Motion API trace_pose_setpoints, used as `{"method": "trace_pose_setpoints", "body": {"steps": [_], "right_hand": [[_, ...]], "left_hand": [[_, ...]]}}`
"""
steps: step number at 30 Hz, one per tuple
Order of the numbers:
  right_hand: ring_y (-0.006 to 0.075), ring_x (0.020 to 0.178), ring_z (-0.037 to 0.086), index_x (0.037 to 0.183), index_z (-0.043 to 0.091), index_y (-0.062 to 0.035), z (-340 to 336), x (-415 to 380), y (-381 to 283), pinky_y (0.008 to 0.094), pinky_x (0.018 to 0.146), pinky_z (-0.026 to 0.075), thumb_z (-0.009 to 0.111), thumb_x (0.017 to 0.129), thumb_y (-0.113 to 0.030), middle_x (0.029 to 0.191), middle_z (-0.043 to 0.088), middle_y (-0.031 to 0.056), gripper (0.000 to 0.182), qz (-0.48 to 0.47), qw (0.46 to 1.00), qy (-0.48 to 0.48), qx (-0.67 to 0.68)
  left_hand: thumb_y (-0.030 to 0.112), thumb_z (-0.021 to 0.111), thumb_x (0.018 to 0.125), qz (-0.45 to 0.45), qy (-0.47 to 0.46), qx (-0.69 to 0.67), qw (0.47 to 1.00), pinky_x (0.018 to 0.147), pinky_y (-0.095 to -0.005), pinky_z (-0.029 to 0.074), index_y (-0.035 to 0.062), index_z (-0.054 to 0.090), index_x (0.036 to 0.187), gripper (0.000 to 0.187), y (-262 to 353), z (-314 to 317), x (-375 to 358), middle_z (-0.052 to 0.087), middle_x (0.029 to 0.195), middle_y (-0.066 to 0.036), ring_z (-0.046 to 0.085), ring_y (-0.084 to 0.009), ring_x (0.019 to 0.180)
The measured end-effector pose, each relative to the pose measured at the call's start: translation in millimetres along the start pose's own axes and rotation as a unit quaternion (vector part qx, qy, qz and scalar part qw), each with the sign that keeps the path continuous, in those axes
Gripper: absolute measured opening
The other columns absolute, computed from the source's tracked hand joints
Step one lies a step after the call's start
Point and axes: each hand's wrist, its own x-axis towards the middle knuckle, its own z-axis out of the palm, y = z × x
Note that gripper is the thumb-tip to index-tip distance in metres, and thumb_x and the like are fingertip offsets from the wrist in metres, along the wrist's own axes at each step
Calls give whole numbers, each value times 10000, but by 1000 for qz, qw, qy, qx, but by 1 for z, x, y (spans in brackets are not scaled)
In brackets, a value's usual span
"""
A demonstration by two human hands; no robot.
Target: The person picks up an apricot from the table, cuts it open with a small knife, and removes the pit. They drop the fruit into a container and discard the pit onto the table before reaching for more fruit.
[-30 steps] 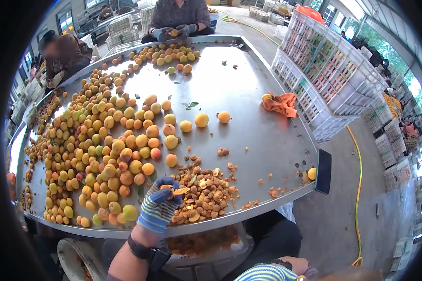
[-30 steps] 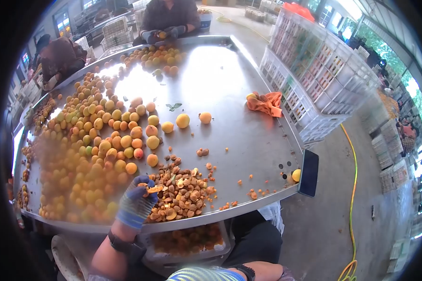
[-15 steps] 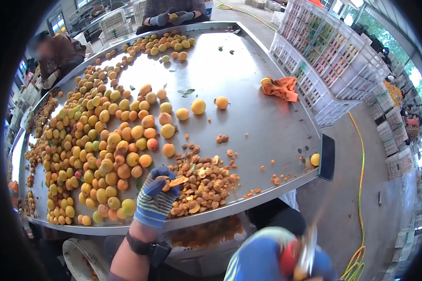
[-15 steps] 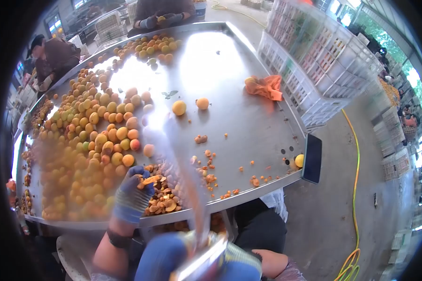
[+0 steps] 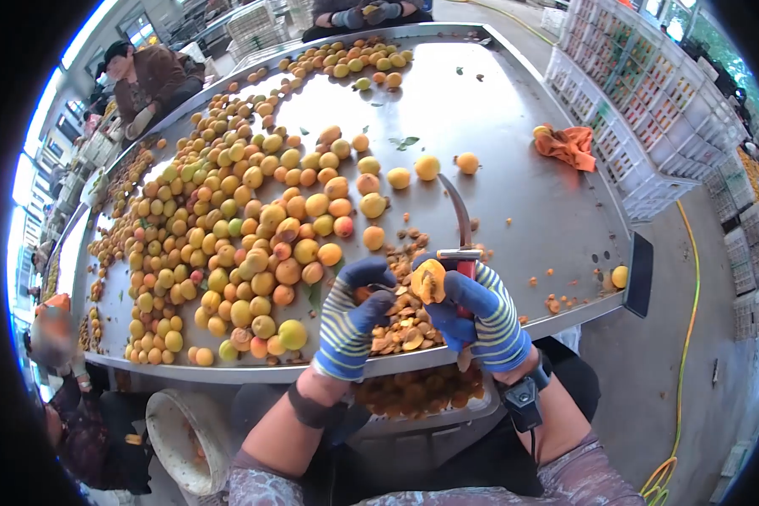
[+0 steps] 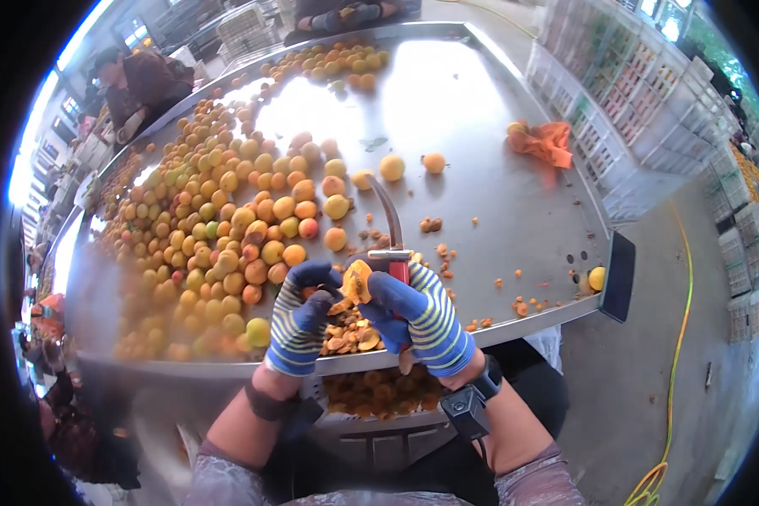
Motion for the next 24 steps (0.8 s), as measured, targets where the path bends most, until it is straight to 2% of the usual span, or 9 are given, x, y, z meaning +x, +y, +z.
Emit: {"method": "trace_pose_setpoints", "body": {"steps": [3, 6, 10, 13, 14, 17, 20, 22, 24], "right_hand": [[13, 496, 461, 1131, 598, -42, 8, 7, 13, 165, 430, 352, 640, 886, -274, 748, 603, -3, 341, 13, 998, 45, -40], [18, 504, 476, 1137, 602, -31, 15, 10, 16, 161, 436, 358, 632, 888, -233, 770, 615, 4, 323, 36, 996, 46, -73], [18, 502, 475, 1125, 608, -40, 19, 12, 22, 162, 438, 356, 626, 889, -238, 746, 603, -9, 308, 27, 996, 44, -79], [22, 475, 456, 1075, 624, -88, 17, 11, 25, 158, 423, 328, 597, 901, -301, 695, 571, -39, 276, 27, 998, 30, -44], [15, 454, 422, 1059, 624, -84, 22, 11, 29, 167, 403, 299, 581, 909, -343, 652, 534, -53, 302, 5, 991, 82, -102], [44, 411, 370, 1047, 591, -66, 9, 19, 32, 201, 385, 282, 562, 904, -441, 578, 449, -48, 402, 3, 999, 32, 1], [46, 391, 325, 944, 583, -83, 5, 21, 26, 214, 366, 256, 542, 917, -452, 564, 407, -64, 372, -8, 999, 28, 26], [45, 388, 321, 902, 573, -107, -11, 24, 32, 213, 364, 257, 536, 922, -458, 569, 402, -64, 354, -27, 998, 52, 13], [34, 392, 309, 921, 574, -124, -19, 28, 35, 194, 359, 262, 514, 940, -449, 587, 386, -68, 331, -51, 998, 35, 23]], "left_hand": [[-33, 717, 771, 96, -51, -9, 994, 840, -253, 476, 53, 499, 1301, 579, 11, 4, -8, 572, 1038, -9, 544, -96, 926], [8, 759, 750, 155, -69, 138, 976, 876, -258, 455, 48, 520, 1254, 560, 21, -5, -14, 564, 1055, -19, 538, -100, 961], [26, 769, 743, 143, -77, 107, 981, 902, -269, 450, 44, 506, 1256, 577, 22, -13, -14, 569, 1088, -42, 545, -120, 1004], [38, 753, 757, 110, -127, 106, 980, 946, -305, 440, 38, 452, 1311, 630, 19, -12, -12, 551, 1168, -64, 544, -160, 1075], [35, 712, 777, 61, -122, 44, 990, 962, -305, 432, 28, 439, 1329, 616, 15, -12, -12, 540, 1186, -66, 537, -160, 1087], [98, 642, 810, -63, -112, -214, 968, 941, -341, 491, -6, 416, 1337, 583, 9, -24, -7, 551, 1194, -94, 564, -209, 1103], [113, 630, 822, -66, -105, -237, 964, 904, -351, 525, -4, 457, 1299, 521, 18, -23, -20, 553, 1180, -114, 571, -222, 1098], [129, 660, 821, -98, -132, -96, 982, 888, -360, 536, -2, 487, 1272, 501, 17, -24, -35, 561, 1174, -118, 578, -222, 1089], [162, 672, 839, -171, -140, -258, 940, 868, -353, 544, -10, 501, 1258, 484, 18, -24, -70, 570, 1174, -126, 585, -237, 1089]]}}
